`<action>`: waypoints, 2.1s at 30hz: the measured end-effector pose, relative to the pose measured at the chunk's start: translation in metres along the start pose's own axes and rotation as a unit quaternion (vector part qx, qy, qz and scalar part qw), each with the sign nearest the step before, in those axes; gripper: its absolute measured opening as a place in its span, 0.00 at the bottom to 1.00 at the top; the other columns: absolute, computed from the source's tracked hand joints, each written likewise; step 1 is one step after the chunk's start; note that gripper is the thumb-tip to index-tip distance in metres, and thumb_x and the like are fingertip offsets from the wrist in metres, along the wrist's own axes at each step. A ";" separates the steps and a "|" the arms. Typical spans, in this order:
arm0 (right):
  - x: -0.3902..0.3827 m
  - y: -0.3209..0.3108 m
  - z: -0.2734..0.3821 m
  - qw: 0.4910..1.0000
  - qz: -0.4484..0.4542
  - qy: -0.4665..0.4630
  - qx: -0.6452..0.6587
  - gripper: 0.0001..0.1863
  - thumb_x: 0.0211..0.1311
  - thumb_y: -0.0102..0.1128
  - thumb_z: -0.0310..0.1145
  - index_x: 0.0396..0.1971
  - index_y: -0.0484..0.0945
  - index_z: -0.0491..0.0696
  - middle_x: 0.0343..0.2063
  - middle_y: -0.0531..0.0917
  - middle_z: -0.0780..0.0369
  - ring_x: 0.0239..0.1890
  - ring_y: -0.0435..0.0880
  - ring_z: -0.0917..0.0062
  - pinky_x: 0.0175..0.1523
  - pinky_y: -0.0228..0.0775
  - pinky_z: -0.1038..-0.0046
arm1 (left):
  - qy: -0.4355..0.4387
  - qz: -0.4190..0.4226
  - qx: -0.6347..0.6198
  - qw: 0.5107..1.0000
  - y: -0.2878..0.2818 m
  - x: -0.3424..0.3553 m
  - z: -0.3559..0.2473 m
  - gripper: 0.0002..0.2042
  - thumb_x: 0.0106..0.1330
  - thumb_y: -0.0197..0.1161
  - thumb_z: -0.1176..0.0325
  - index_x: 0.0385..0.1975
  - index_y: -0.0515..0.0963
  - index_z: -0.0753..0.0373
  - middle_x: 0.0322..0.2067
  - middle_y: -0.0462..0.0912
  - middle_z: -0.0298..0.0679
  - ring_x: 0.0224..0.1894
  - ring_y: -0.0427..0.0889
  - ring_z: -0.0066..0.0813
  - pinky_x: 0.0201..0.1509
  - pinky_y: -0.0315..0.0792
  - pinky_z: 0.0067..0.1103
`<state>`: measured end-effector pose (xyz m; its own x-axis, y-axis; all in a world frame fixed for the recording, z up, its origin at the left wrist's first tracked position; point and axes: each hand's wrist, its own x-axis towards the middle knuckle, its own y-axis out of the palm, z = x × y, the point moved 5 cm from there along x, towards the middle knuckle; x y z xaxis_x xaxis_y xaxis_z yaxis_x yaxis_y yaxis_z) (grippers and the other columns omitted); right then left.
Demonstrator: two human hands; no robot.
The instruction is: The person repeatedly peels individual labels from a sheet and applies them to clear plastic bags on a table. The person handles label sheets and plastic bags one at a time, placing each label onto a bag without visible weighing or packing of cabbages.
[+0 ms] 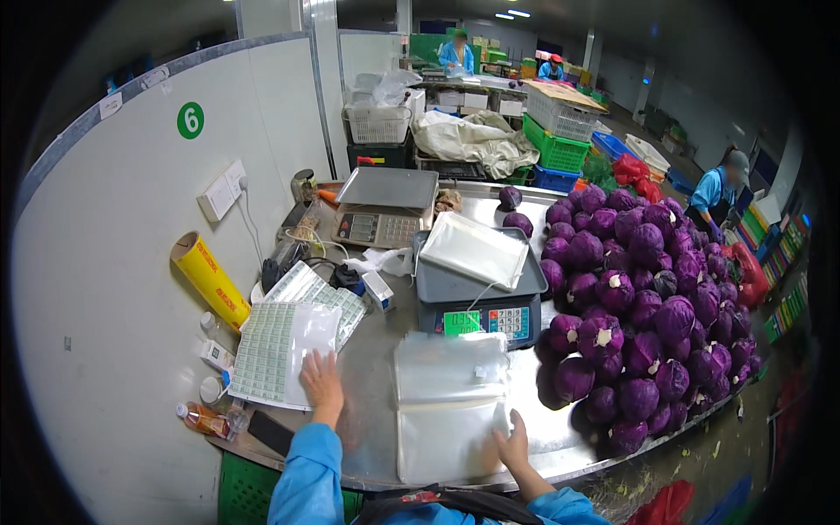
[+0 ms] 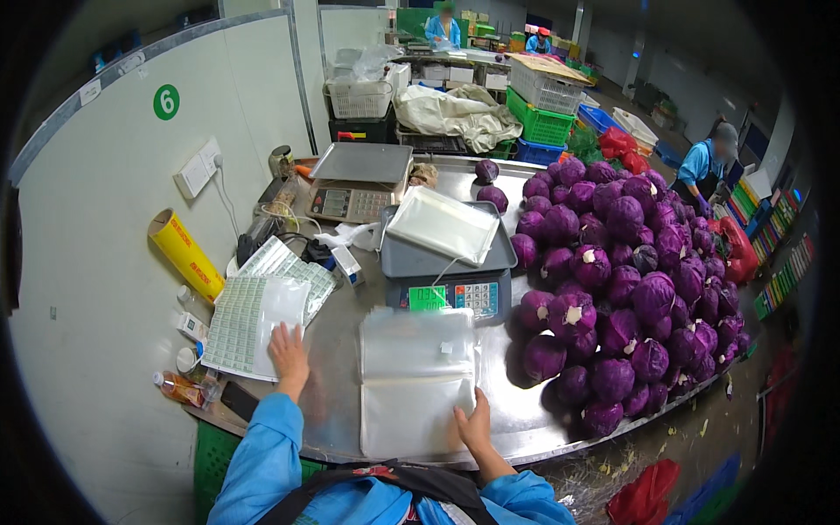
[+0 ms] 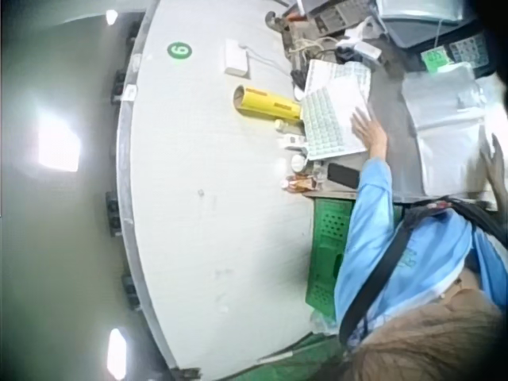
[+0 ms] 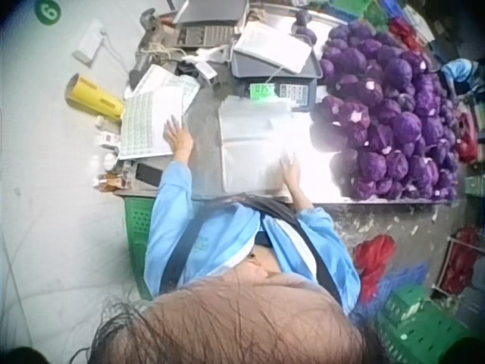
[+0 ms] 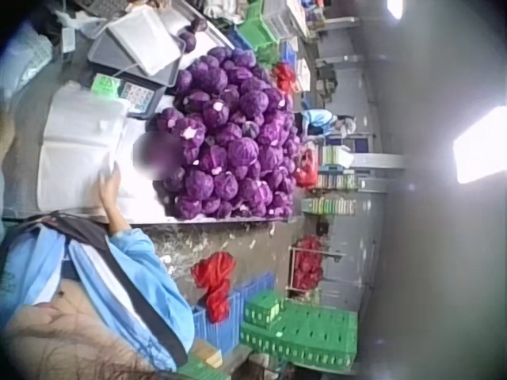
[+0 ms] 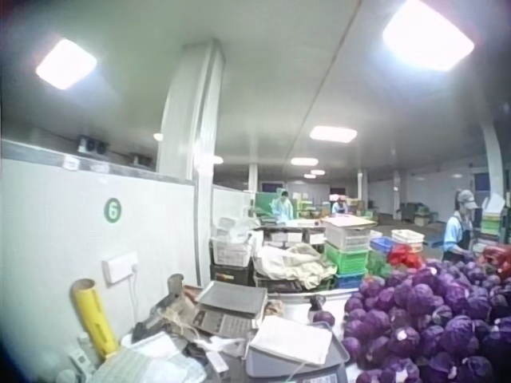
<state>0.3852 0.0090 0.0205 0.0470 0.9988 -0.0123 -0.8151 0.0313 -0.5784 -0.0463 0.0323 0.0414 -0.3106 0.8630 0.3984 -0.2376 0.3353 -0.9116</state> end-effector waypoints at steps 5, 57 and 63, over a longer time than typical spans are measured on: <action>0.007 -0.004 0.041 0.992 0.067 0.015 0.104 0.26 0.50 0.59 0.33 0.50 0.64 0.44 0.36 0.79 0.58 0.41 0.77 0.74 0.44 0.68 0.75 | 0.119 -0.014 -0.070 0.990 -0.045 0.024 0.013 0.13 0.52 0.51 0.75 0.39 0.74 0.57 0.28 0.79 0.34 0.27 0.75 0.28 0.44 0.60 0.29; 0.001 -0.092 0.206 0.944 0.119 -0.308 0.015 0.10 0.46 0.63 0.34 0.25 0.76 0.45 0.22 0.75 0.60 0.28 0.74 0.68 0.33 0.67 0.72 | 0.352 -0.081 -0.407 0.839 -0.260 -0.003 -0.117 0.09 0.48 0.64 0.62 0.13 0.72 0.56 0.12 0.71 0.30 0.17 0.68 0.26 0.37 0.59 0.27; -0.001 -0.085 0.261 0.888 0.169 -0.381 -0.192 0.23 0.47 0.58 0.48 0.40 0.70 0.50 0.25 0.77 0.58 0.29 0.77 0.64 0.34 0.69 0.68 | 0.423 -0.008 -0.402 0.812 -0.267 -0.001 -0.137 0.09 0.47 0.63 0.61 0.15 0.74 0.56 0.13 0.72 0.31 0.20 0.71 0.26 0.37 0.60 0.26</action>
<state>0.3042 0.0152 0.2824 -0.6871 0.6881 0.2331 -0.4441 -0.1439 -0.8843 0.1437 -0.0064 0.2708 0.5115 0.6926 0.5086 0.5476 0.1935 -0.8141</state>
